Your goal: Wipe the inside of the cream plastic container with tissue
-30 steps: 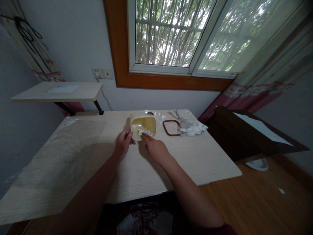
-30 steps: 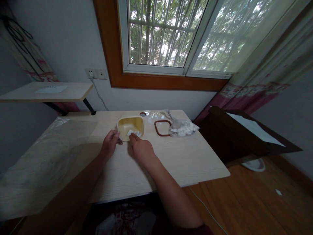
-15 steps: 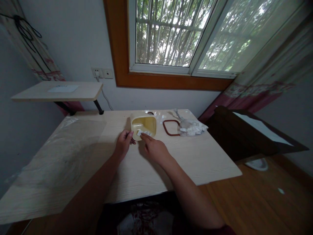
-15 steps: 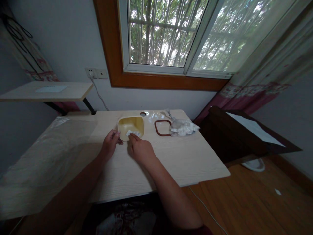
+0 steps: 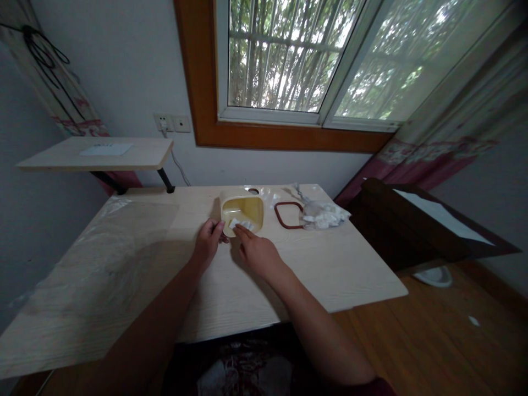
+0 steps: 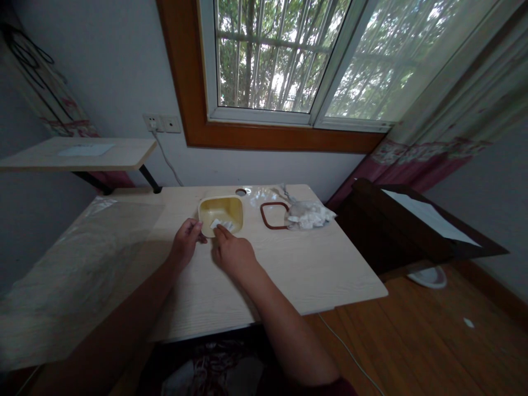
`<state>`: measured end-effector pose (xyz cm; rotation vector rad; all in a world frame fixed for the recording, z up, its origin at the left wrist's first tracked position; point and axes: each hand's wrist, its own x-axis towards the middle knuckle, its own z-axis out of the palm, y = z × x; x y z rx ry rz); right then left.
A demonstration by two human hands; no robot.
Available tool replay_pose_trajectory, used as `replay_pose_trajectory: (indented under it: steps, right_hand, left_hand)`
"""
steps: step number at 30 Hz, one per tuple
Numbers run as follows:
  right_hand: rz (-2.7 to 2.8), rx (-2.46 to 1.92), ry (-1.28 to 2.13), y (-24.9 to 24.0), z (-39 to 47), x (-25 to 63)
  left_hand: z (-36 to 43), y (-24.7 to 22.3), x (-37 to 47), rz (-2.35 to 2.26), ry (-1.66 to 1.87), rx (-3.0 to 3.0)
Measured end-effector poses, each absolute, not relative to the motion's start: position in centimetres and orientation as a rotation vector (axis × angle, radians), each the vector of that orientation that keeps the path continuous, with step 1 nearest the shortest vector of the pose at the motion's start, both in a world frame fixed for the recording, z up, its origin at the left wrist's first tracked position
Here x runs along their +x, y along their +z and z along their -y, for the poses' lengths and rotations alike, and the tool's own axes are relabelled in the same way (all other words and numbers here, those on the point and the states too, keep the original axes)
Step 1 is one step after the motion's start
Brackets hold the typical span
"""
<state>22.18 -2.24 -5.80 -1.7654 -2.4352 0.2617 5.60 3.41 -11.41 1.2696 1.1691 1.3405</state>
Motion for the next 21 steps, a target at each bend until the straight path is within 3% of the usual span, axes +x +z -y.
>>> replay_pose_trajectory:
  steps: [21]
  right_hand:
    - [2.328,-1.589,0.097,-6.3,1.6,22.5]
  left_hand:
    - [-3.9,-12.1,5.7,-1.077,1.383,1.102]
